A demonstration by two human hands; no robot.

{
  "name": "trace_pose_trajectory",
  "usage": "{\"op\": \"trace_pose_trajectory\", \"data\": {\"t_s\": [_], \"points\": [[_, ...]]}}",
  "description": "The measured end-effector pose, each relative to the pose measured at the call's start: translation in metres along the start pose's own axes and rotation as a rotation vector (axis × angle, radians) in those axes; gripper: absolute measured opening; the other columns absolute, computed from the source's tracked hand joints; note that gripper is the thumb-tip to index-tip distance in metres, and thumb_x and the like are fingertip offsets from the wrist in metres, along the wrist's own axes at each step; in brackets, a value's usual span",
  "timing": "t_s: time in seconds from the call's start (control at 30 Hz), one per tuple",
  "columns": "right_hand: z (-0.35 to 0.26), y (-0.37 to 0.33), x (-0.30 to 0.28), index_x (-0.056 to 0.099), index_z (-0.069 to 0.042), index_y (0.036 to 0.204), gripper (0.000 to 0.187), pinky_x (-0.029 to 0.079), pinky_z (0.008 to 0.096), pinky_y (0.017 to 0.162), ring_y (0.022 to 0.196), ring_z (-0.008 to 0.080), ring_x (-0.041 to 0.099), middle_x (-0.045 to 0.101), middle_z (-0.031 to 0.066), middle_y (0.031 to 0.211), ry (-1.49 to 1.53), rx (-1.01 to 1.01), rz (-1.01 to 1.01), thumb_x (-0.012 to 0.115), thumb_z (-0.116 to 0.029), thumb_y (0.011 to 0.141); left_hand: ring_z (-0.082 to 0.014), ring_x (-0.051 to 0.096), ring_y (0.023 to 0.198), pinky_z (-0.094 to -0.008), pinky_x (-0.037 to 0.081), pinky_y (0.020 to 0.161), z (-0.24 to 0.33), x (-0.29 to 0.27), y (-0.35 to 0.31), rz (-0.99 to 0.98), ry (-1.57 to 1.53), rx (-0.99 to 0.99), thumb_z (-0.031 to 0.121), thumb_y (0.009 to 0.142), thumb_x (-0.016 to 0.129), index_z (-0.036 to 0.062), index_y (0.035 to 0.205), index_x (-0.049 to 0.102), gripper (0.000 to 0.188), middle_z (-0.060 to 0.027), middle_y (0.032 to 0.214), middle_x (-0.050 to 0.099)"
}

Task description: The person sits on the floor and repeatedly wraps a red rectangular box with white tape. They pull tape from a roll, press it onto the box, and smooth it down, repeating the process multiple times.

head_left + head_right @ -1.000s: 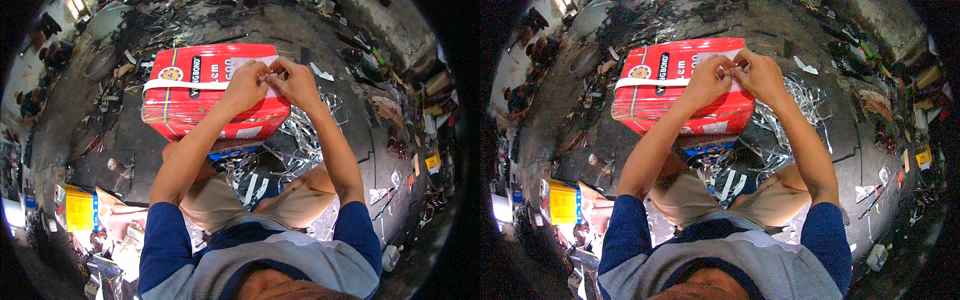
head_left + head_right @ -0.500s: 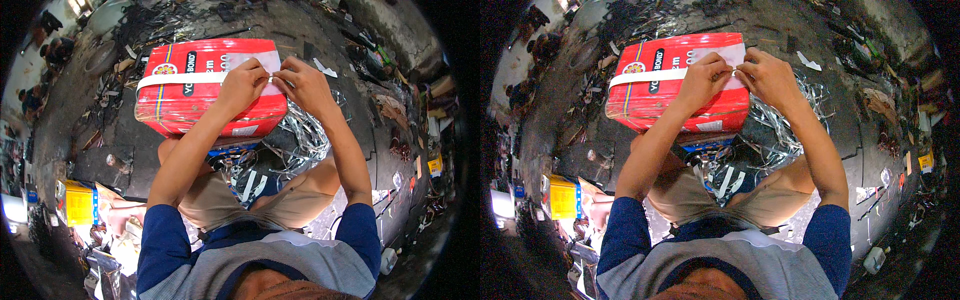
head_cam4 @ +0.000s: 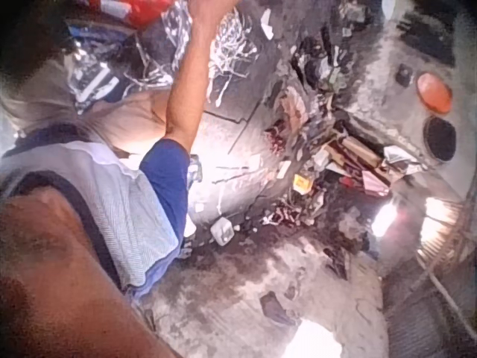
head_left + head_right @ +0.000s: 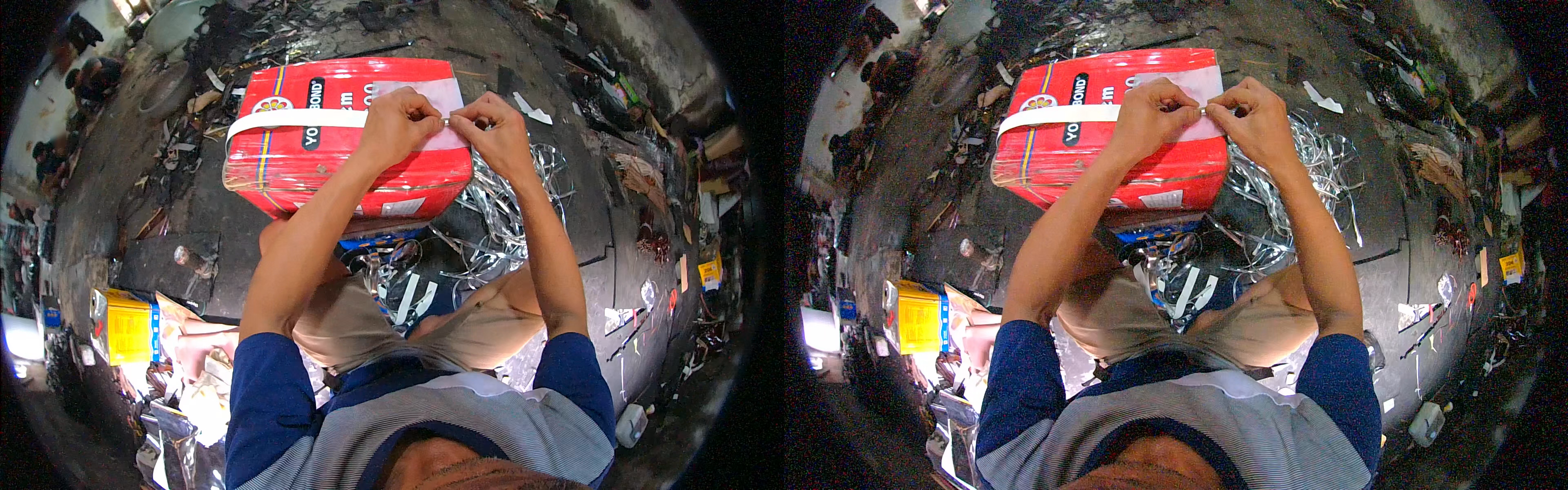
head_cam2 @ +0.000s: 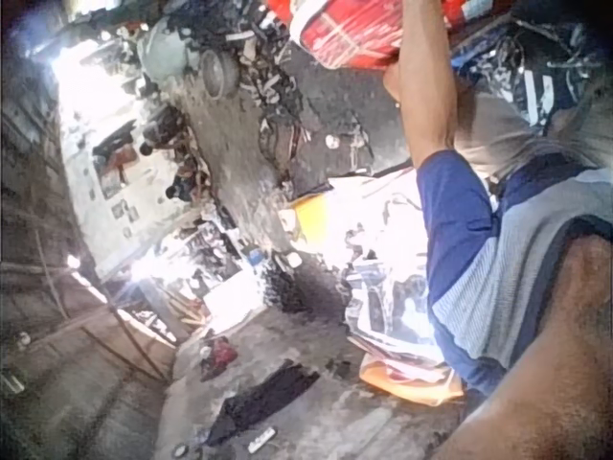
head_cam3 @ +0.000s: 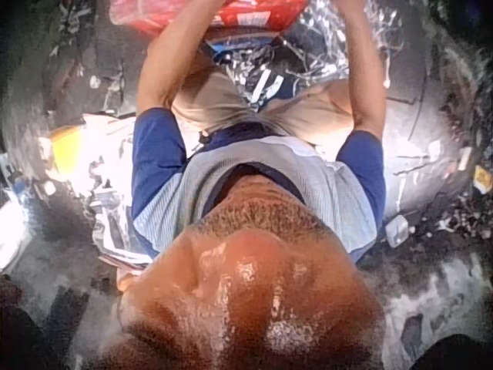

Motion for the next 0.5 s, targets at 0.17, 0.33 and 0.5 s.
{"op": "trace_pose_trajectory", "data": {"t_s": [0.17,0.33,0.5], "points": [[0.025,-0.007,0.018,0.072,-0.001,0.086,0.012,0.045,0.0251,0.058,0.063,0.0081,0.055,0.058,-0.0004,0.066,0.323,0.283,0.109,0.073,-0.010,0.078,-0.0154,0.066,0.069,-0.0301,0.052,0.064,0.003,0.001,-0.001,0.027,0.026,0.030,0.010,0.078,0.076,0.0004,0.084,0.073,0.012,-0.0087,0.079,0.069],[0.036,0.000,0.031,0.060,-0.005,0.076,0.009,0.035,0.0230,0.048,0.055,0.0040,0.045,0.051,-0.0049,0.063,0.524,0.401,0.098,0.069,-0.004,0.076,-0.0192,0.068,0.070,-0.0313,0.054,0.066,0.011,0.001,0.011,-0.074,0.172,0.079,0.013,0.077,0.074,0.0007,0.084,0.074,0.014,-0.0106,0.081,0.070],[0.033,-0.002,0.026,0.059,-0.007,0.085,0.015,0.030,0.0244,0.044,0.051,0.0051,0.042,0.050,-0.0046,0.064,0.585,0.423,0.130,0.072,-0.013,0.082,-0.0235,0.067,0.069,-0.0339,0.053,0.064,0.026,0.000,0.019,-0.231,0.222,0.234,0.016,0.076,0.073,0.0030,0.083,0.074,0.015,-0.0113,0.079,0.069]]}}
Point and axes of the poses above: each hand's wrist, its own y-axis towards the middle knuckle, its own x-axis out of the palm, z = x × y, the point moved 7 cm from there along y, towards the middle knuckle
